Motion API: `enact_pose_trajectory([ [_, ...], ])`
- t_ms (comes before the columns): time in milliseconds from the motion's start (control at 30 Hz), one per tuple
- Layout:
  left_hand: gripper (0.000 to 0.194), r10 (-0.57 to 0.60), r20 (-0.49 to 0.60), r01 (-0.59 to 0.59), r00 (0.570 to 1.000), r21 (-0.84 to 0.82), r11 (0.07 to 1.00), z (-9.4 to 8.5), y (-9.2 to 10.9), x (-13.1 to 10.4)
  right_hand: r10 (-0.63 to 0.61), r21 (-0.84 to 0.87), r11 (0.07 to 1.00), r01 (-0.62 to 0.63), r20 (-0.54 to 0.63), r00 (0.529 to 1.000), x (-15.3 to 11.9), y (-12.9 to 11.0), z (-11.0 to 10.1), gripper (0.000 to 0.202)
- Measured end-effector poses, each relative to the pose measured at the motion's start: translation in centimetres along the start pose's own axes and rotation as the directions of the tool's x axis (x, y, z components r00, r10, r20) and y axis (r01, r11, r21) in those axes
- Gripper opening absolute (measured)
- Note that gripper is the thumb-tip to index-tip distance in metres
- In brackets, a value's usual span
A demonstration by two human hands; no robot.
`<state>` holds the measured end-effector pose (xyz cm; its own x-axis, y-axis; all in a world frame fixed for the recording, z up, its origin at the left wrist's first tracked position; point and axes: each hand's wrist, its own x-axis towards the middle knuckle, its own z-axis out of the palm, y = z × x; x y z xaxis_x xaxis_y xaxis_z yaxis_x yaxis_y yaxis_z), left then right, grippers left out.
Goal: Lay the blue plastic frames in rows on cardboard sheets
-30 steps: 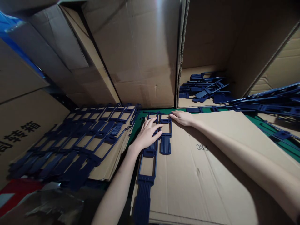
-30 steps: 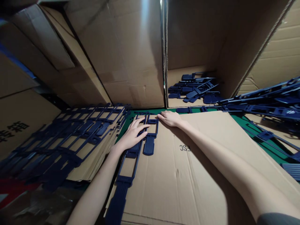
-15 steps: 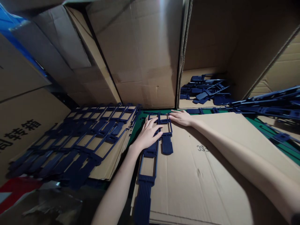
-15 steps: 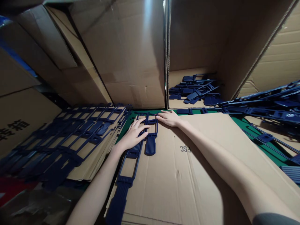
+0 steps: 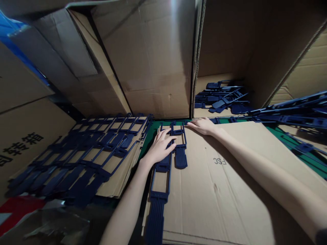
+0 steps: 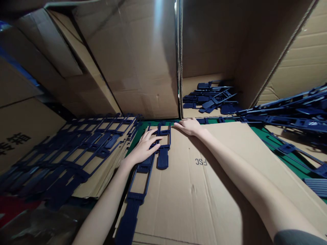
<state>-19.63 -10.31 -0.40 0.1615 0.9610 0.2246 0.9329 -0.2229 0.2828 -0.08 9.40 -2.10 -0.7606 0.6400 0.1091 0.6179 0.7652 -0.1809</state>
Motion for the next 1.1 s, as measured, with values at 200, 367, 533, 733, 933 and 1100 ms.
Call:
enact_pose_trajectory([
  [200, 0.032, -0.007, 0.003, 0.007, 1.0, -0.019, 1.0, 0.0, 0.1, 0.0, 0.163, -0.052, 0.985, -0.164, -0.022, 0.986, -0.3, 1.9, 0.2, 0.07],
  [367, 0.033, -0.014, 0.008, 0.014, 1.0, -0.016, 1.0, -0.1, 0.1, 0.0, 0.173, -0.024, 0.985, -0.173, 0.012, 0.985, 0.0, 2.2, 0.4, 0.07],
  [533, 0.033, -0.014, 0.006, 0.015, 1.0, -0.019, 1.0, 0.0, 0.1, 0.0, 0.158, -0.009, 0.987, -0.158, 0.022, 0.987, 0.1, 2.6, 0.4, 0.066],
  [733, 0.032, -0.016, 0.008, 0.016, 1.0, -0.028, 0.999, -0.2, 0.3, 0.0, 0.151, -0.009, 0.989, -0.15, 0.039, 0.988, 0.3, 2.9, 0.6, 0.059],
  [933, 0.034, -0.018, 0.017, 0.018, 1.0, -0.01, 1.0, 0.0, 0.1, 0.0, 0.165, -0.013, 0.986, -0.165, 0.02, 0.986, 0.3, 3.0, 0.7, 0.056],
  [1100, 0.033, -0.008, 0.004, 0.008, 1.0, -0.018, 1.0, 0.1, 0.0, 0.0, 0.156, -0.01, 0.988, -0.156, 0.009, 0.988, 0.2, 2.9, 0.5, 0.054],
])
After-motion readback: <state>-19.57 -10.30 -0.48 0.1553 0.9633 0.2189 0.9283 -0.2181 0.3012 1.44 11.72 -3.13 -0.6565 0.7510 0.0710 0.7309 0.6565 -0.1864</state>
